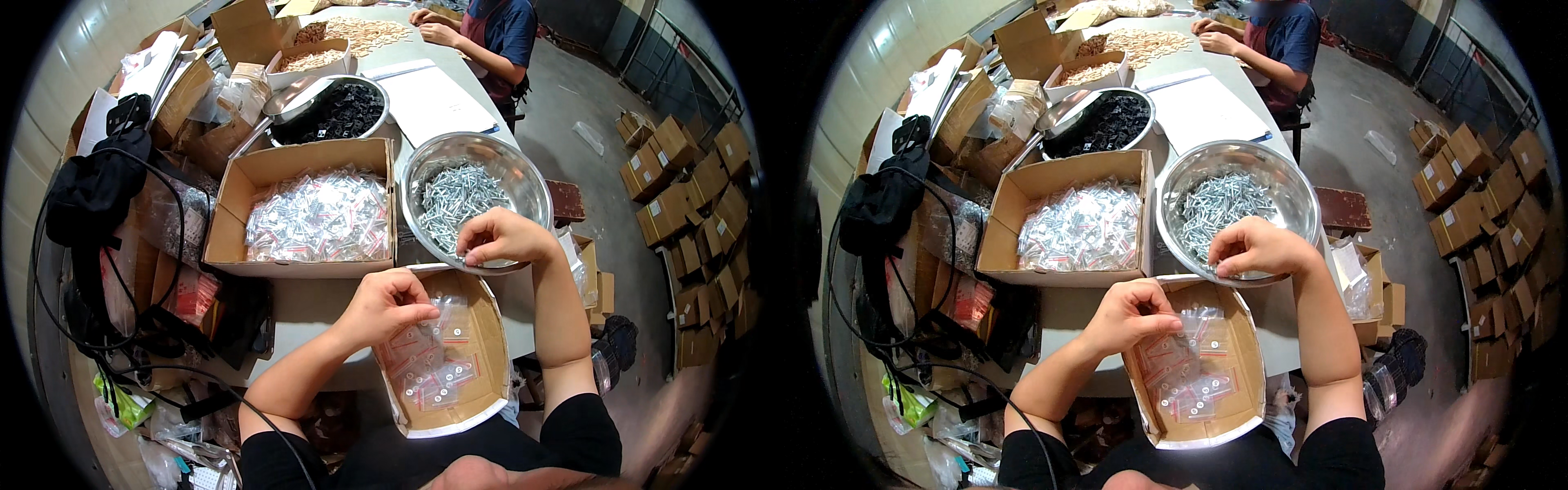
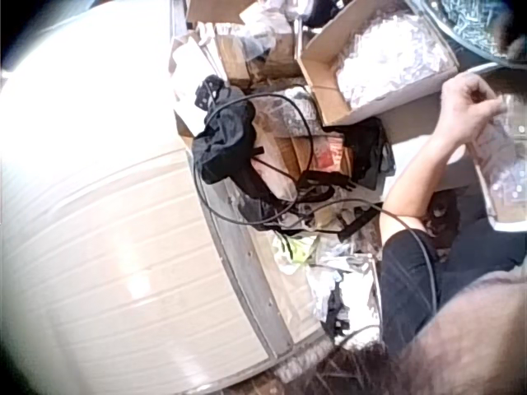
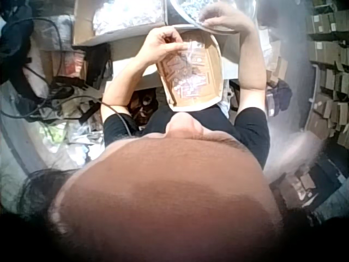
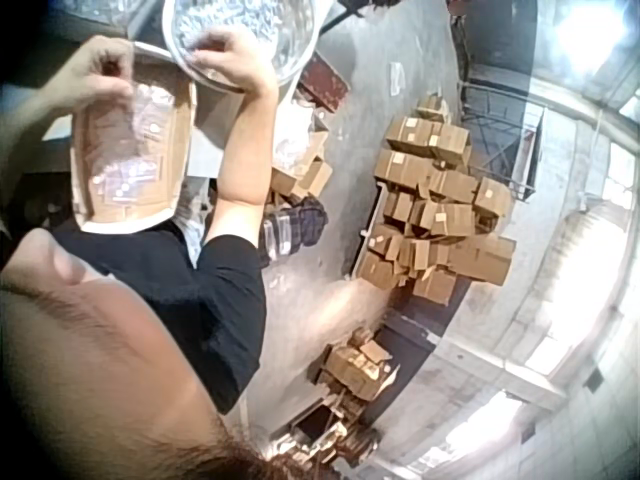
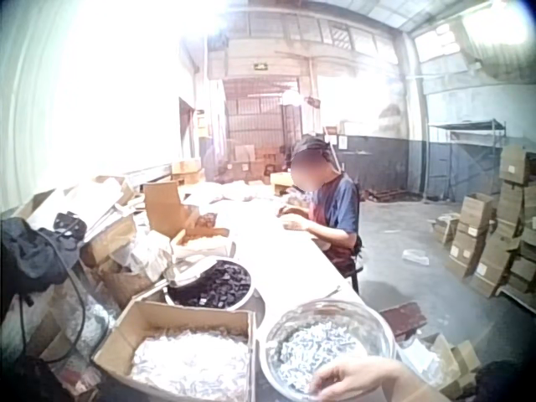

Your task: The person repeatedly picks small metal screws from a stainless steel bowl and places them into small clear plastic bags. The filled bags are then placed into a cardboard box. The task is performed by hand in a repetitive assembly line manner.

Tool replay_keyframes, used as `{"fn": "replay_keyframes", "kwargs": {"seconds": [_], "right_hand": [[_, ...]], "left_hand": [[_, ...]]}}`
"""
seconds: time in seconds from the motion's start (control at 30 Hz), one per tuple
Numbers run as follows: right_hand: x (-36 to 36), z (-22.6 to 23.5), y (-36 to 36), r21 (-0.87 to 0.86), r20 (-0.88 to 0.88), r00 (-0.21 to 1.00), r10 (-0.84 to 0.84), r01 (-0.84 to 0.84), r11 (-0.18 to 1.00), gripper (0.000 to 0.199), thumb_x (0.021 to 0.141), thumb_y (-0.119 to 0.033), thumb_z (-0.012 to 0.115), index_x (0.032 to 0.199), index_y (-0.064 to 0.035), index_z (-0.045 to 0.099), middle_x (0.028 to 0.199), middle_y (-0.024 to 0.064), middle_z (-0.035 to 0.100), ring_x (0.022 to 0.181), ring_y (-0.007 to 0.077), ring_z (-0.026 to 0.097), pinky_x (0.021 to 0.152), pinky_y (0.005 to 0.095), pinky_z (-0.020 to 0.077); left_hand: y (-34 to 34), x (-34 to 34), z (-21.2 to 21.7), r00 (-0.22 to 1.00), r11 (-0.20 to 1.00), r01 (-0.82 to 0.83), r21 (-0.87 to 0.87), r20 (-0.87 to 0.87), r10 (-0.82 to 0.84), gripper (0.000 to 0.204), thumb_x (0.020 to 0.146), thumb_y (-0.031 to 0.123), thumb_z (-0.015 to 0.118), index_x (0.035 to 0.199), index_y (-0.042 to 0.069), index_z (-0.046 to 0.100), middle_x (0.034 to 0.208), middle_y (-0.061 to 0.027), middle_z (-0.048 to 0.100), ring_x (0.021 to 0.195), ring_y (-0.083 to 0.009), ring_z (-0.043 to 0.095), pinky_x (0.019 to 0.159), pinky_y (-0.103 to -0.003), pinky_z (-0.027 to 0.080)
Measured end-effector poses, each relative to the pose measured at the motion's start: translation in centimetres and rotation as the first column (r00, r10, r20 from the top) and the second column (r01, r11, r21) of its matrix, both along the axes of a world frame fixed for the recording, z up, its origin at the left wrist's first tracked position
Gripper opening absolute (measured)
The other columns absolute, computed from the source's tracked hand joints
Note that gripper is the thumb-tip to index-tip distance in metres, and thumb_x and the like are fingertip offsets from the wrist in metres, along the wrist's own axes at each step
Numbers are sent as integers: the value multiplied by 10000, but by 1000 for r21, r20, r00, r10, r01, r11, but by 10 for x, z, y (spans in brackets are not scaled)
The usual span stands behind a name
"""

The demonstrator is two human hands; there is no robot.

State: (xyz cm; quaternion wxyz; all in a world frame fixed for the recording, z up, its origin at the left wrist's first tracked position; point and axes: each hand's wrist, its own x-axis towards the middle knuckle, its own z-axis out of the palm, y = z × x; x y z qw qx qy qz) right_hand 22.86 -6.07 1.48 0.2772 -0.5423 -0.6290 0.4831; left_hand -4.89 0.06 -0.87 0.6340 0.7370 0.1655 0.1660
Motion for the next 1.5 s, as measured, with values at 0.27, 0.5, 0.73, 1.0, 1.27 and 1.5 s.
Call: {"fn": "replay_keyframes", "kwargs": {"seconds": [0.27, 0.5, 0.73, 1.0, 1.27, 1.5], "right_hand": [[-1, -2, 1, -87, -129, 975, -183, 172, 981, 164, 836, -49, 650, 973, 33, 685, 843, 56, 695, 760, 104, 643, 689, 246, 530], [7, -16, 4, 77, -27, 948, -318, 319, 945, 137, 784, 10, 640, 905, 35, 701, 811, 68, 699, 752, 110, 643, 684, 254, 526], [-2, -19, 9, 101, 6, 952, -305, 303, 948, 93, 765, 63, 609, 835, 38, 663, 808, 59, 693, 766, 113, 647, 711, 257, 535], [-10, -24, 8, 331, 393, 902, -176, 40, 943, 189, 677, 78, 618, 834, -18, 662, 844, 133, 658, 811, 315, 648, 731, 383, 518], [-13, -27, 5, 299, 630, 751, -198, 0, 954, 158, 677, 44, 662, 818, -27, 664, 877, 124, 654, 878, 327, 633, 770, 403, 509], [-13, -25, 0, 442, 729, 587, -351, -13, 897, 62, 701, -25, 653, 738, -74, 642, 761, 134, 665, 792, 348, 652, 716, 434, 515]], "left_hand": [[-5, 5, -8, 995, 990, -21, -142, 91, 34, 178, 899, -13, 580, 1050, 25, 663, 855, -12, 557, 744, -79, 531, 671, -229, 461], [3, 2, 6, 989, 976, 130, 177, 47, -140, 383, 835, -91, 571, 1198, 23, 614, 1101, -49, 498, 855, -93, 536, 764, -222, 499], [-2, 0, -2, 996, 946, 91, -311, 46, -81, 360, 795, -3, 753, 1138, 3, 643, 1121, -71, 571, 918, -128, 635, 801, -260, 519], [-1, 4, -3, 994, 992, 95, 85, 47, -99, 119, 854, 15, 686, 970, -9, 702, 938, -67, 701, 861, -135, 647, 772, -275, 525], [1, 4, -5, 996, 971, 58, 232, 50, -72, 108, 877, 28, 660, 973, 11, 705, 892, -66, 695, 791, -130, 647, 700, -274, 522], [-9, 0, 10, 994, 991, -16, 134, -103, 30, 95, 875, 73, 697, 869, -20, 683, 767, -55, 659, 632, -104, 578, 598, -254, 478]]}}
